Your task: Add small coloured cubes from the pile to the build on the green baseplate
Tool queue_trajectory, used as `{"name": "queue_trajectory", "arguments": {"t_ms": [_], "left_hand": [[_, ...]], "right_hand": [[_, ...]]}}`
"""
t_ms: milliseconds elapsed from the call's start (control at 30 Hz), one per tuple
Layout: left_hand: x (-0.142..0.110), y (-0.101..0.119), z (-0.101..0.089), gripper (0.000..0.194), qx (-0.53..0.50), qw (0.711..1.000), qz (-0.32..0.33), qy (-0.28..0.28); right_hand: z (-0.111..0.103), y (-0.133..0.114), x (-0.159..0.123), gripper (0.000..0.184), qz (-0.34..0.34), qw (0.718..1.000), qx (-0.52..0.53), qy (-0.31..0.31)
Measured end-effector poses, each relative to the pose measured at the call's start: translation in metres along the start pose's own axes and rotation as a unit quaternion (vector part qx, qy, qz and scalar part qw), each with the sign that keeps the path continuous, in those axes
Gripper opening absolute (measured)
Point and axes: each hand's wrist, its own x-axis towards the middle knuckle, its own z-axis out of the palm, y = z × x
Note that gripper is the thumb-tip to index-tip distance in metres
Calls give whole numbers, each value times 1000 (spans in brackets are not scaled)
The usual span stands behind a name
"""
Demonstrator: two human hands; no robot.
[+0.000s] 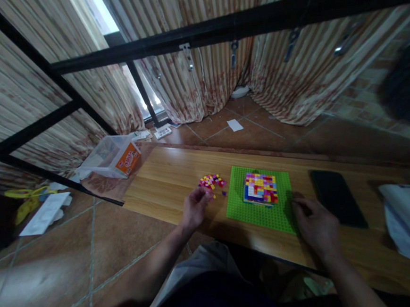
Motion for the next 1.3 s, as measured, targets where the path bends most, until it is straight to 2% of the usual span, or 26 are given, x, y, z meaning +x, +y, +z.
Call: {"name": "queue_trajectory", "arguments": {"t_ms": [133, 267, 467, 567, 667, 867, 1100, 1300], "left_hand": [[4, -7, -2, 28, -14, 1000, 14, 9], [8, -7, -3, 18, 121, 990, 73, 0], [14, 3, 7, 21, 331, 930, 157, -39], [17, 4, 11, 26, 415, 893, 167, -47], [19, 3, 11, 30, 452, 874, 170, -42], [22, 2, 4, 25, 439, 878, 189, -29], [20, -1, -13, 15, 404, 901, 151, 33], [2, -6, -22, 10, 447, 885, 131, 13]], "right_hand": [[1, 0, 0, 36, 6, 1000, -4, 0], [1, 1, 0, 35, 2, 1000, 3, 0], [2, 2, 1, 36, 4, 1000, 5, -4], [1, 1, 1, 37, 1, 1000, 1, -4], [1, 0, 1, 37, -8, 1000, -1, 2], [1, -1, 1, 38, -5, 1000, 9, 9], [1, 3, 0, 34, 2, 1000, 12, 2], [0, 3, 0, 32, -5, 1000, 4, 3]]}}
